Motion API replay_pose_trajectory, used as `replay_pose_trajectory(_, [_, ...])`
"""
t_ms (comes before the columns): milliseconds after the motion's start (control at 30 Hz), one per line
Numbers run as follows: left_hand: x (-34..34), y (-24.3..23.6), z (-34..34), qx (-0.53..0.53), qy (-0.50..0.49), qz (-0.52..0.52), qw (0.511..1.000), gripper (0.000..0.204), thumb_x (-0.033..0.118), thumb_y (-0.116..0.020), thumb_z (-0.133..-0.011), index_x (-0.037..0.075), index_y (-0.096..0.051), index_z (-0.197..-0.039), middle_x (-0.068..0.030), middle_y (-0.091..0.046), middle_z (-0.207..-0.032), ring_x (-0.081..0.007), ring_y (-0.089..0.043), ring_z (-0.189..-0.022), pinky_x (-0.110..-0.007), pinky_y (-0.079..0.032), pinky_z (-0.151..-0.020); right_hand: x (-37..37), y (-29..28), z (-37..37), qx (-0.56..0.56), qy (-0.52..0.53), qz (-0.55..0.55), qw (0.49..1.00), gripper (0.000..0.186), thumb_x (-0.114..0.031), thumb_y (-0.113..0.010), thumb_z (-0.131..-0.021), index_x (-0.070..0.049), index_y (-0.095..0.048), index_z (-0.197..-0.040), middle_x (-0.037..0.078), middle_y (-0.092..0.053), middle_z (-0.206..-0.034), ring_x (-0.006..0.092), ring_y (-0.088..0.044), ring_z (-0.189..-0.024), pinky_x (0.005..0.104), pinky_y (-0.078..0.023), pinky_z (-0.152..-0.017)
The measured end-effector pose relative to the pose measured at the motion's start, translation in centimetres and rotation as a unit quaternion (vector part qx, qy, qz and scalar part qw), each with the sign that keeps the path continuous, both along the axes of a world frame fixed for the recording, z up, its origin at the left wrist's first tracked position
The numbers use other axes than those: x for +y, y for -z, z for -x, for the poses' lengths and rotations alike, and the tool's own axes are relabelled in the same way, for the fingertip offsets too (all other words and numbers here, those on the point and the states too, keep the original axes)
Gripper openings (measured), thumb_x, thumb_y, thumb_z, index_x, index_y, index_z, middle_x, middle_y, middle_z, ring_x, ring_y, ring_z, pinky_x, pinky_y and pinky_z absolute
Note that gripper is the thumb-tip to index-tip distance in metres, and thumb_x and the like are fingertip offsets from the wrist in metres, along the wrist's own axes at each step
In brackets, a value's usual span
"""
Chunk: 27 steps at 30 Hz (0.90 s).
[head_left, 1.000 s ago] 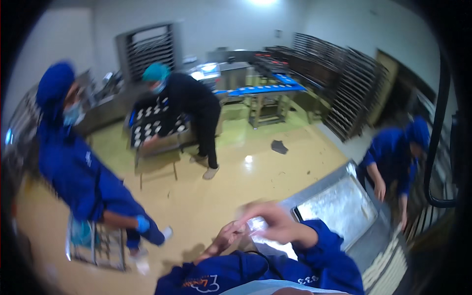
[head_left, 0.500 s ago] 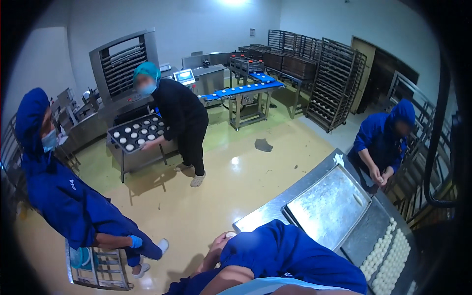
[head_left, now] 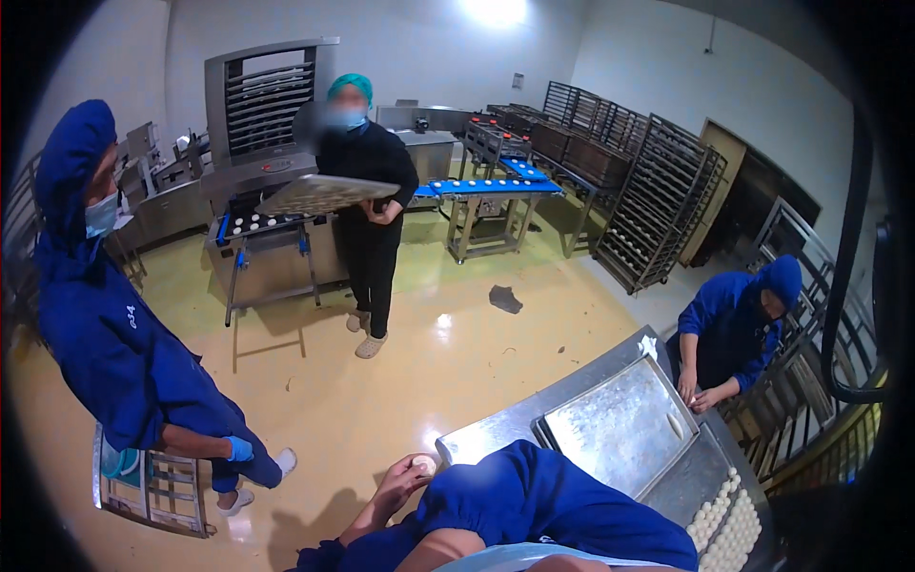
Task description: The person takes dough balls from a central pile on a table and rolls them by hand into elongated log shapes, placing the shaped logs onto a metal baking tray.
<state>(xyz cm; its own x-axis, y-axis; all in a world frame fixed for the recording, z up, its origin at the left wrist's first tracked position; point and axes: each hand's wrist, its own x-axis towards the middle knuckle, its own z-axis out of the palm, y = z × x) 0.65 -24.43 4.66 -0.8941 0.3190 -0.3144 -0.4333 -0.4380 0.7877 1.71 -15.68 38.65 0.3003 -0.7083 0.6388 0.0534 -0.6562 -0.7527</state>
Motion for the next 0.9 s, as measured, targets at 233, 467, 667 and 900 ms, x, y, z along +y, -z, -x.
replay_pose_trajectory(233, [0.3,1.0,-0.2,-0.004,0.018,-0.065,0.998,0.033,0.015,-0.061,-0.1,0.002,-0.056,-0.13,-0.0064,-0.063,-0.119,-0.0172,-0.063,-0.108,-0.035,-0.056,-0.094,0.2,0.2,-0.5,-0.007,0.006,-0.016,1.0,0.028,-0.015,-0.057,-0.1,0.002,-0.059,-0.122,0.015,-0.061,-0.119,0.0269,-0.058,-0.11,0.0372,-0.043,-0.099])
replay_pose_trajectory(467, [0.5,0.1,-1.0,-0.013,0.012,-0.062,0.998,0.032,0.014,-0.06,-0.101,0.003,-0.056,-0.13,-0.0058,-0.062,-0.118,-0.0163,-0.063,-0.109,-0.034,-0.057,-0.094,0.0,0.3,-0.8,-0.01,-0.01,-0.027,1.0,0.028,-0.015,-0.057,-0.1,0.002,-0.059,-0.122,0.015,-0.06,-0.119,0.0269,-0.058,-0.111,0.0373,-0.043,-0.099])
replay_pose_trajectory(667, [0.5,0.5,-1.0,-0.01,0.006,-0.057,0.998,0.032,0.014,-0.059,-0.101,0.003,-0.056,-0.131,-0.0058,-0.062,-0.119,-0.0162,-0.062,-0.11,-0.035,-0.056,-0.095,-0.3,0.6,-0.2,-0.013,-0.013,-0.036,0.999,0.027,-0.014,-0.057,-0.1,0.002,-0.059,-0.122,0.014,-0.06,-0.12,0.027,-0.057,-0.111,0.0373,-0.042,-0.1])
replay_pose_trajectory(900, [-0.5,0.0,-2.0,-0.016,-0.004,-0.044,0.999,0.033,0.015,-0.06,-0.101,0.003,-0.056,-0.131,-0.0061,-0.062,-0.119,-0.0164,-0.062,-0.11,-0.033,-0.055,-0.097,-0.6,0.6,-0.4,-0.017,-0.039,-0.031,0.999,0.026,-0.014,-0.056,-0.1,0.001,-0.059,-0.122,0.014,-0.059,-0.12,0.027,-0.057,-0.112,0.0373,-0.042,-0.1])
